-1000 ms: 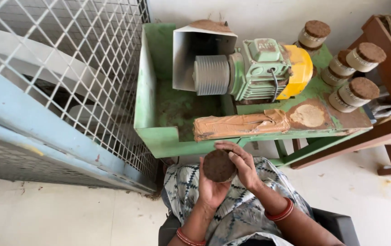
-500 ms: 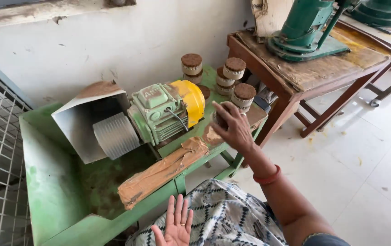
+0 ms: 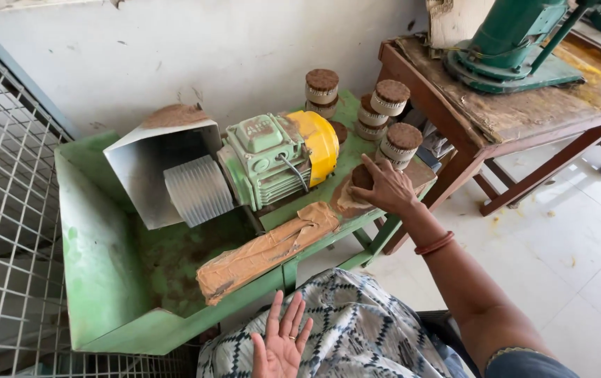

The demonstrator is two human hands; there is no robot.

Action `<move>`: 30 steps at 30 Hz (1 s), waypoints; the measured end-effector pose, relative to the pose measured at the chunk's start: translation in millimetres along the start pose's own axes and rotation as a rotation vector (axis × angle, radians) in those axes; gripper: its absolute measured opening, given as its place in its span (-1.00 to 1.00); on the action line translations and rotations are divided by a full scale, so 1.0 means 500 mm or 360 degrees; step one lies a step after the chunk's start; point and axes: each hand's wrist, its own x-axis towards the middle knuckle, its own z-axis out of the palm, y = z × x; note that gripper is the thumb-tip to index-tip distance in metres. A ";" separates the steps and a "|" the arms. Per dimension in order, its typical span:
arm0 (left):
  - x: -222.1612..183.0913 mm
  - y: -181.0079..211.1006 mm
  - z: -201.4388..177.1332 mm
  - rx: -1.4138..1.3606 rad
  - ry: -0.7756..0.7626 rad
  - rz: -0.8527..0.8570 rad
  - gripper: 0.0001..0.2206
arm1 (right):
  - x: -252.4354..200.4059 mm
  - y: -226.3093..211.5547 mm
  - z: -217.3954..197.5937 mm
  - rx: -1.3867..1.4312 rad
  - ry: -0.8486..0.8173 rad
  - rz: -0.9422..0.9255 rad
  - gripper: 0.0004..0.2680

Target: The recorder is polishing small circular brown samples on a rotating industrial machine.

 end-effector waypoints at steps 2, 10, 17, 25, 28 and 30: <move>0.007 0.002 0.003 -0.0004 -0.0017 0.0015 -0.13 | -0.001 0.019 0.022 0.0055 0.0055 -0.0161 -0.34; 0.003 -0.023 -0.043 -0.0038 -0.0069 -0.0007 -0.14 | -0.005 0.015 0.025 0.0138 0.0254 -0.0242 -0.42; -0.001 -0.042 -0.095 -0.0089 -0.0075 -0.0111 -0.12 | -0.003 0.029 0.052 0.0024 0.0230 -0.0112 -0.43; -0.001 -0.072 -0.180 -0.0129 -0.0133 -0.0144 -0.13 | 0.056 0.050 -0.070 0.0124 0.0380 -0.0129 -0.48; -0.008 -0.078 -0.183 -0.0104 -0.0081 -0.0148 -0.13 | 0.094 0.078 -0.116 -0.0056 0.0505 0.0055 -0.46; 0.001 -0.082 -0.185 -0.0013 0.0010 -0.0172 -0.13 | 0.122 0.109 -0.109 -0.0069 0.0458 0.0255 -0.41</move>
